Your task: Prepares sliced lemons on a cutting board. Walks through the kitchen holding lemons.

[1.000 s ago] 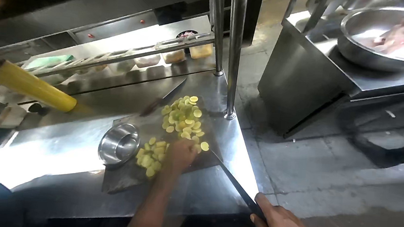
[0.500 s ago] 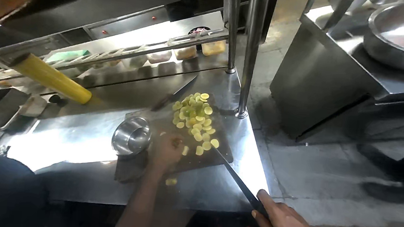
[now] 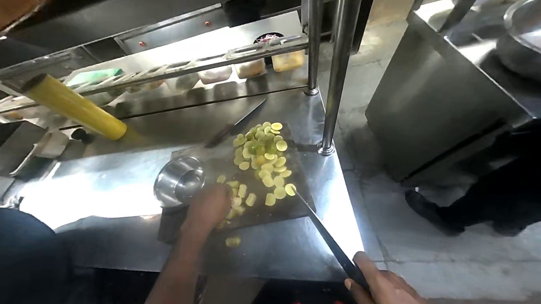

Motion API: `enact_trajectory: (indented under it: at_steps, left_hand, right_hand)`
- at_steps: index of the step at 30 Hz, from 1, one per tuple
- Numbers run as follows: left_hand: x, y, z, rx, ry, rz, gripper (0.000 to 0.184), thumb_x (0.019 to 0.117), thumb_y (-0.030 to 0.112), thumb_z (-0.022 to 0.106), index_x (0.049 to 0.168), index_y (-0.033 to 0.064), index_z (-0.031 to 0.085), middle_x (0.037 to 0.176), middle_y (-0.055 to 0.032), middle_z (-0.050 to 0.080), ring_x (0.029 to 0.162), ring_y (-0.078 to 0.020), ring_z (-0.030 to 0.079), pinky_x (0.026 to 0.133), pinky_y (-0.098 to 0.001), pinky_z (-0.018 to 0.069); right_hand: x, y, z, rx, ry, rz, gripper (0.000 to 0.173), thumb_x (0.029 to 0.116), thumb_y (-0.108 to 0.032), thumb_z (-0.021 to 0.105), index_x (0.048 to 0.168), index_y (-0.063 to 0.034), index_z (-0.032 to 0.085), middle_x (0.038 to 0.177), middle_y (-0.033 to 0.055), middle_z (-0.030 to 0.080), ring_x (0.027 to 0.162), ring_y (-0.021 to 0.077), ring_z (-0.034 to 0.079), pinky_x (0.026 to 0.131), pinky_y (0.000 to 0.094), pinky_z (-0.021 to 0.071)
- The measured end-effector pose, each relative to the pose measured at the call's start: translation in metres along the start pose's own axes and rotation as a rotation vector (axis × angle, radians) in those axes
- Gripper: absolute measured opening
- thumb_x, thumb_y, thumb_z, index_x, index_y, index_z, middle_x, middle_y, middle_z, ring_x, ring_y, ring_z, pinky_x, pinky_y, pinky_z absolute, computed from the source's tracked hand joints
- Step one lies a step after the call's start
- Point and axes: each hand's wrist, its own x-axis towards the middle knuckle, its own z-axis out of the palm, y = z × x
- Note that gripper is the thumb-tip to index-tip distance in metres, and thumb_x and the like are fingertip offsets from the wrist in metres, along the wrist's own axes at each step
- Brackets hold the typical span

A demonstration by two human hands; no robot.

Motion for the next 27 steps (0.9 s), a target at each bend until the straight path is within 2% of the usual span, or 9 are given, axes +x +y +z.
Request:
enact_trajectory:
  at_steps: [4, 8, 11, 13, 16, 19, 23, 27]
  left_hand:
    - [-0.002, 0.01, 0.0, 0.091, -0.036, -0.059, 0.025, 0.1003, 0.025, 0.057, 0.118, 0.0199, 0.073, 0.117, -0.0109, 0.072, 0.113, -0.0322, 0.067, 0.094, -0.0564, 0.0531]
    - [-0.003, 0.026, 0.005, -0.023, 0.124, -0.009, 0.03, 0.1002, 0.031, 0.059, 0.124, 0.0174, 0.07, 0.123, -0.0094, 0.069, 0.112, -0.03, 0.067, 0.092, -0.055, 0.0544]
    - [0.009, 0.041, 0.024, -0.203, 0.145, 0.185, 0.028, 0.0992, 0.033, 0.063, 0.121, 0.0168, 0.072, 0.122, -0.006, 0.069, 0.111, -0.0242, 0.067, 0.096, -0.05, 0.0545]
    - [0.016, 0.051, 0.033, -0.253, 0.123, 0.25, 0.028, 0.0979, 0.028, 0.064, 0.122, 0.0165, 0.071, 0.121, -0.0058, 0.07, 0.107, -0.0225, 0.068, 0.096, -0.0475, 0.0553]
    - [0.025, 0.059, 0.039, -0.274, 0.087, 0.269, 0.027, 0.0969, 0.022, 0.064, 0.122, 0.0151, 0.071, 0.114, -0.0055, 0.072, 0.098, -0.0209, 0.07, 0.09, -0.0458, 0.0573]
    - [0.029, 0.061, 0.039, -0.265, 0.07, 0.278, 0.022, 0.0979, 0.02, 0.062, 0.117, 0.0144, 0.073, 0.108, -0.0054, 0.073, 0.098, -0.0206, 0.071, 0.09, -0.0456, 0.0575]
    - [0.03, 0.061, 0.038, -0.277, 0.064, 0.293, 0.022, 0.0977, 0.021, 0.062, 0.115, 0.0145, 0.074, 0.109, -0.0054, 0.074, 0.101, -0.0202, 0.071, 0.093, -0.0462, 0.0568]
    - [0.024, 0.062, 0.036, -0.328, 0.075, 0.271, 0.023, 0.0961, 0.019, 0.063, 0.115, 0.0126, 0.074, 0.108, -0.0067, 0.075, 0.099, -0.0214, 0.072, 0.091, -0.0467, 0.0576]
  right_hand:
    - [0.001, -0.005, -0.001, -0.011, 0.0, -0.013, 0.041, 0.1002, -0.045, 0.055, 0.123, -0.0103, 0.054, 0.079, 0.0161, 0.066, 0.077, 0.0395, 0.069, 0.067, 0.0586, 0.0547]
    - [0.001, -0.003, -0.001, -0.008, 0.023, -0.015, 0.042, 0.1004, -0.045, 0.055, 0.123, -0.0099, 0.054, 0.079, 0.0157, 0.066, 0.076, 0.039, 0.069, 0.066, 0.058, 0.0546]
    - [0.001, -0.001, -0.001, -0.008, 0.037, -0.029, 0.042, 0.1002, -0.045, 0.055, 0.122, -0.0097, 0.054, 0.077, 0.0147, 0.065, 0.074, 0.0379, 0.069, 0.065, 0.0574, 0.0545]
    - [0.0, -0.001, -0.001, -0.004, 0.043, -0.037, 0.041, 0.1, -0.045, 0.055, 0.121, -0.0097, 0.054, 0.076, 0.0142, 0.065, 0.073, 0.0375, 0.069, 0.065, 0.057, 0.0544]
    - [-0.003, -0.001, -0.002, -0.004, 0.041, -0.024, 0.041, 0.1002, -0.044, 0.055, 0.122, -0.0094, 0.054, 0.078, 0.0149, 0.066, 0.074, 0.0381, 0.069, 0.066, 0.057, 0.0548]
    - [-0.005, 0.001, -0.001, -0.001, 0.046, -0.006, 0.042, 0.0999, -0.044, 0.056, 0.121, -0.0084, 0.055, 0.078, 0.0161, 0.066, 0.076, 0.0393, 0.069, 0.067, 0.0577, 0.0546]
    - [-0.009, 0.004, 0.0, 0.027, 0.041, -0.004, 0.044, 0.1001, -0.042, 0.057, 0.123, -0.0052, 0.055, 0.081, 0.0199, 0.067, 0.078, 0.0433, 0.07, 0.068, 0.0622, 0.0543]
    - [-0.01, 0.006, -0.002, 0.028, 0.042, -0.028, 0.049, 0.1007, -0.043, 0.056, 0.126, -0.0013, 0.054, 0.082, 0.0228, 0.068, 0.078, 0.0457, 0.07, 0.069, 0.0647, 0.0538]
